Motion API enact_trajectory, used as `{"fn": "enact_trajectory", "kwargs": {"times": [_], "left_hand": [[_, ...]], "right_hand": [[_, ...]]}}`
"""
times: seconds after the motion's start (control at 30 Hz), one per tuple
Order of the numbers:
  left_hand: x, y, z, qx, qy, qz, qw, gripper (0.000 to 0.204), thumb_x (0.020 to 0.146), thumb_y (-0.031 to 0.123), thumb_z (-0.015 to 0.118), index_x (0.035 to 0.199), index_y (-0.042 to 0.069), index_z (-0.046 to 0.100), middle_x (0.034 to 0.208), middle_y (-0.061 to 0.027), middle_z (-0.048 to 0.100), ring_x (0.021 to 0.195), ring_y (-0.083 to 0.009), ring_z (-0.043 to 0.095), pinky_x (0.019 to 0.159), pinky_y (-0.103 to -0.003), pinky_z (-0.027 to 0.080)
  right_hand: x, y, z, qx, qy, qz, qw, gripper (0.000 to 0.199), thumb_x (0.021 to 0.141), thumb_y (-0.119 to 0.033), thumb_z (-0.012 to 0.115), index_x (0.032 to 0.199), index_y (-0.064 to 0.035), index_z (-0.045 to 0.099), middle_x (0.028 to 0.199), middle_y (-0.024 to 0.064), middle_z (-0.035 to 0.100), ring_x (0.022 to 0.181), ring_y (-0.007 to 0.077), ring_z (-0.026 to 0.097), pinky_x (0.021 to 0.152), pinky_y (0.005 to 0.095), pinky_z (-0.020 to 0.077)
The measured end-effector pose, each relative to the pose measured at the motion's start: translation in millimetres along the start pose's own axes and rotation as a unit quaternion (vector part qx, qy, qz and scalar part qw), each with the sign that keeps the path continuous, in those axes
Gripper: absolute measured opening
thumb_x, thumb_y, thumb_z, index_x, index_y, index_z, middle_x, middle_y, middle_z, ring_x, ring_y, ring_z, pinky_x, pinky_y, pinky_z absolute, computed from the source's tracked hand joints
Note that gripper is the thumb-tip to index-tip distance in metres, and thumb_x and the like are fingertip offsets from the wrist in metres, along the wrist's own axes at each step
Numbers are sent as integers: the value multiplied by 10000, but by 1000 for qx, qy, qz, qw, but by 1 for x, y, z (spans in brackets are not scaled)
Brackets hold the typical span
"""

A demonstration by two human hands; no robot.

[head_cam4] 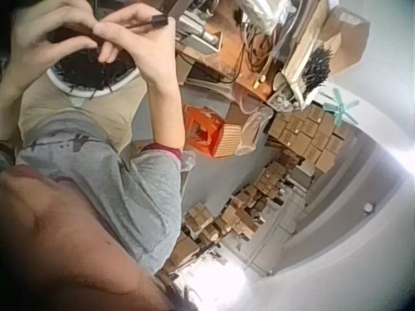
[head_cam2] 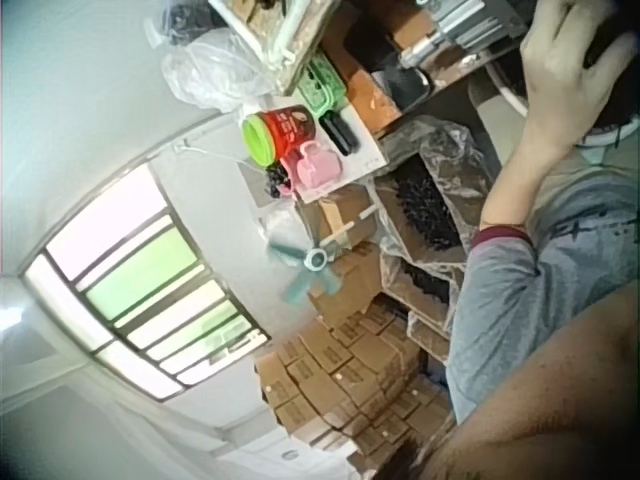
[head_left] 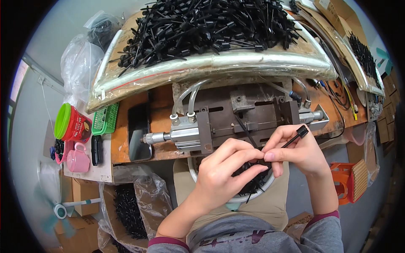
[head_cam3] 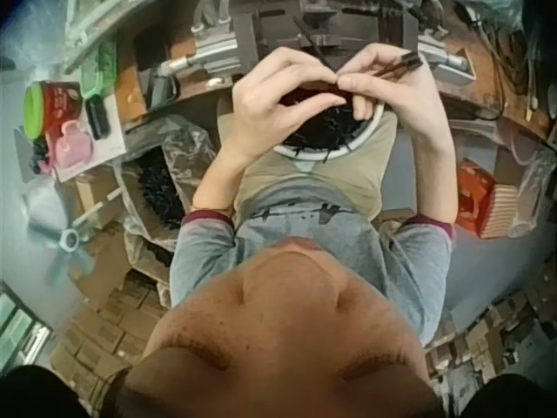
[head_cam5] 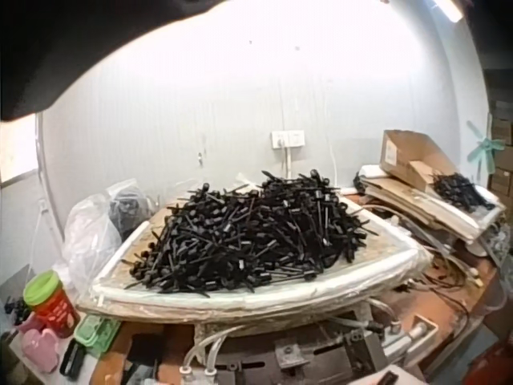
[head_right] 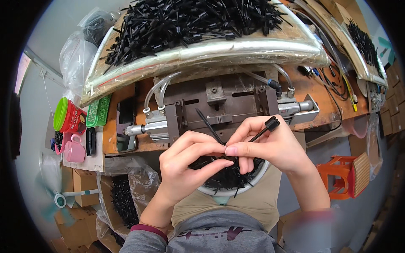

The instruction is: Assembling black plastic components using a pneumatic machine fixture.

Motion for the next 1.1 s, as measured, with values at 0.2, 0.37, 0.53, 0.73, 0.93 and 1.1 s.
{"fn": "enact_trajectory", "kwargs": {"times": [0.2, 0.37, 0.53, 0.73, 0.93, 1.1], "left_hand": [[-8, 6, 4, 75, -2, 11, 997, 315, 753, 12, 835, 1056, 14, 749, 1003, -107, 688, 848, -219, 688, 700, -317, 572], [-13, 5, 13, 210, -61, 21, 976, 300, 776, 37, 800, 1063, 4, 720, 1209, -172, 684, 943, -286, 708, 789, -358, 595], [-9, -5, 31, 318, -117, 48, 940, 246, 828, 97, 757, 1029, -32, 697, 1335, -209, 636, 935, -278, 729, 845, -363, 606], [-3, -8, 33, 344, -125, 10, 931, 248, 802, 114, 782, 999, -12, 701, 1297, -191, 667, 741, -256, 730, 700, -341, 594], [22, 1, 20, 295, -168, -12, 941, 203, 813, 131, 774, 963, 26, 686, 1089, -156, 715, 672, -249, 707, 619, -332, 565], [111, 0, -10, 241, 20, 84, 967, 177, 814, 156, 811, 903, 31, 724, 841, -108, 715, 643, -197, 678, 598, -295, 528]], "right_hand": [[-10, 13, -4, 44, 37, -18, 998, 155, 916, -30, 723, 1015, 90, 724, 776, 135, 723, 655, 188, 730, 562, 254, 581], [-21, 5, -9, 8, 84, -154, 984, 340, 988, -96, 634, 1234, 138, 613, 1125, 242, 693, 924, 242, 740, 777, 321, 610], [-33, -5, -7, 20, 70, -214, 974, 898, 1038, -653, 243, 1460, 124, 405, 1366, 296, 561, 1190, 332, 645, 1019, 412, 500], [-40, -13, -6, 38, 82, -220, 971, 666, 1011, -451, 501, 1384, 97, 440, 1387, 278, 543, 1219, 315, 627, 1053, 407, 471], [-49, -8, -11, -239, 132, -312, 910, 363, 712, 61, 852, 1005, 12, 644, 1320, 239, 607, 1113, 242, 674, 846, 338, 580], [-39, 6, 12, -467, 169, -327, 804, 269, 718, 32, 809, 942, 19, 660, 1262, 211, 629, 985, 335, 678, 790, 366, 586]]}}
Point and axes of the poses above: each hand's wrist, its own x-axis towards the middle knuckle, its own z-axis out of the palm, y = z × x, the point moved 6 cm from there along x, towards the middle knuckle
